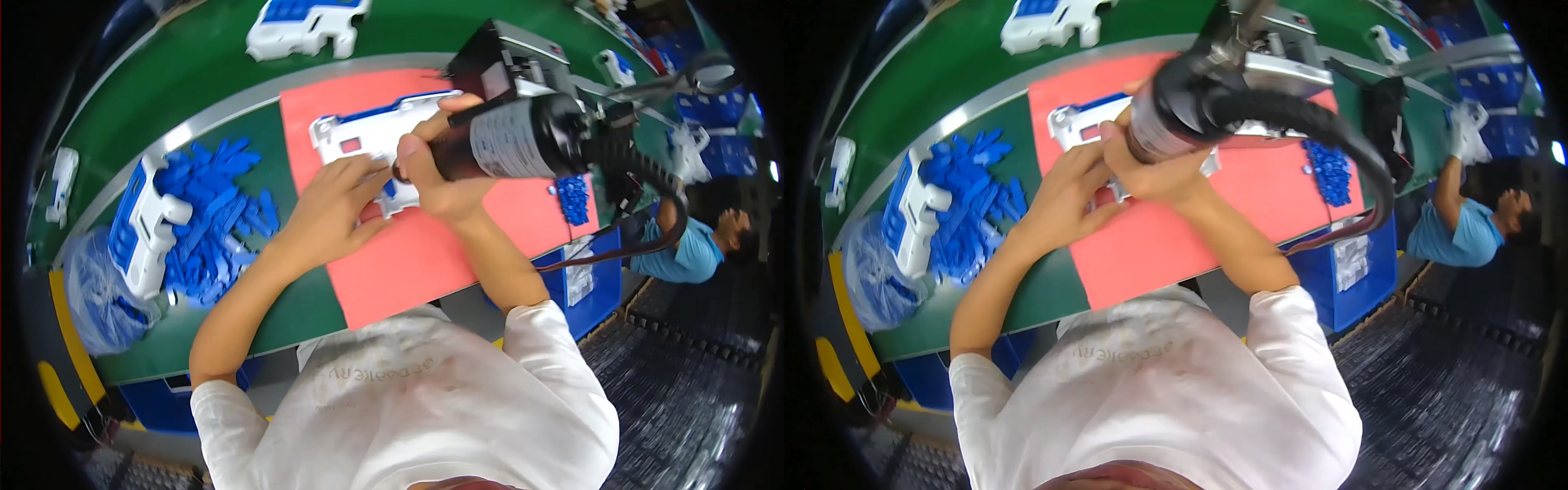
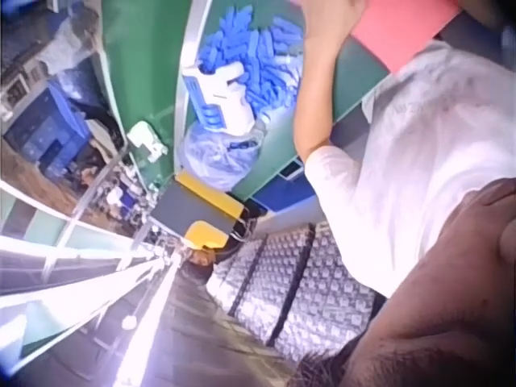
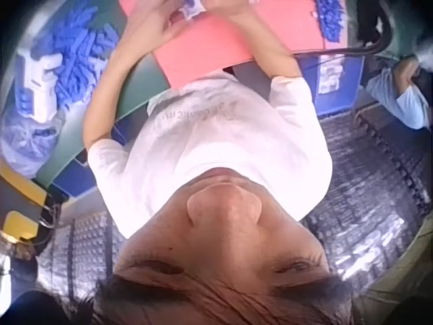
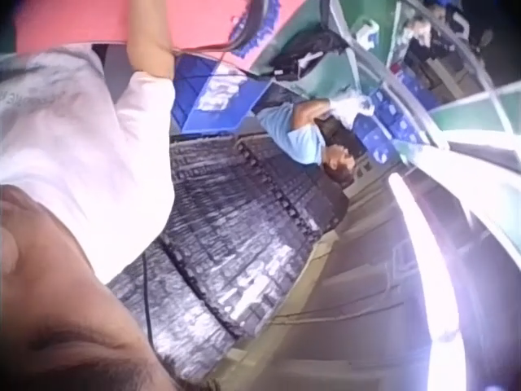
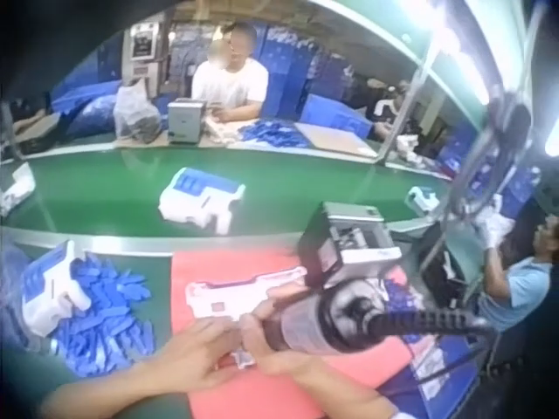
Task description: Assembling plastic components of a toy gun using an electric screwdriver at a factory workbench.
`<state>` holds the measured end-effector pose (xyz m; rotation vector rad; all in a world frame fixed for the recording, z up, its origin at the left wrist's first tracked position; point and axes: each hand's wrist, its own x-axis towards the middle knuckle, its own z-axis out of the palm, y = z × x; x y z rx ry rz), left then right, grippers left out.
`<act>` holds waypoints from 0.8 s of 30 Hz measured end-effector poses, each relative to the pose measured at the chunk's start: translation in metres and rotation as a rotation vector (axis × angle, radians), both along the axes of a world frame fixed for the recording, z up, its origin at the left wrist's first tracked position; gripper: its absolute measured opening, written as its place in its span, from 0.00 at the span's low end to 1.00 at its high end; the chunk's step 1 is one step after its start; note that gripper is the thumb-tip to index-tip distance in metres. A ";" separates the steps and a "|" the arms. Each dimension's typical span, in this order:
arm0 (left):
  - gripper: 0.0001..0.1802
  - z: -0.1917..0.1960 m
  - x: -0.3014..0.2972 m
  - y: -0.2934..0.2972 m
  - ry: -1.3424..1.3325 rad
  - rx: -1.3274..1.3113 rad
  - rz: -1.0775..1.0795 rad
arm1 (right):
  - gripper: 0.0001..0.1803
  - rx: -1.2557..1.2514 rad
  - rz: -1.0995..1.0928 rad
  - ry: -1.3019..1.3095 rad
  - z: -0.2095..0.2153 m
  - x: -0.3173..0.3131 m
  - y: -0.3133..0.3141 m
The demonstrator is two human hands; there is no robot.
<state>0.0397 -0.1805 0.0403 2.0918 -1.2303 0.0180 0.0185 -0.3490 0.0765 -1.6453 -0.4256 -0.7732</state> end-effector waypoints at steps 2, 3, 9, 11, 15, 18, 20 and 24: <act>0.30 -0.004 -0.001 0.003 -0.078 0.031 0.001 | 0.27 0.159 -0.054 -0.107 0.007 -0.009 -0.020; 0.30 -0.003 -0.004 0.004 -0.108 0.054 0.010 | 0.27 0.292 -0.135 -0.212 0.027 -0.013 -0.036; 0.29 -0.006 0.005 0.005 -0.106 -0.024 -0.065 | 0.25 0.227 -0.412 -0.286 0.069 -0.028 -0.132; 0.29 -0.007 0.004 0.000 -0.108 -0.048 -0.055 | 0.23 0.253 -0.389 -0.278 0.059 -0.016 -0.131; 0.31 -0.009 0.002 0.001 -0.070 -0.091 -0.027 | 0.23 0.186 -0.313 -0.156 0.045 -0.014 -0.135; 0.34 -0.010 0.003 0.008 0.003 -0.104 -0.028 | 0.22 0.129 -0.344 -0.079 0.050 -0.026 -0.119; 0.35 -0.012 0.003 0.009 0.011 -0.114 -0.014 | 0.26 0.237 -0.242 -0.096 0.052 -0.033 -0.104; 0.40 -0.012 0.004 0.011 0.083 -0.116 -0.038 | 0.34 0.256 0.019 -0.083 0.050 -0.022 -0.041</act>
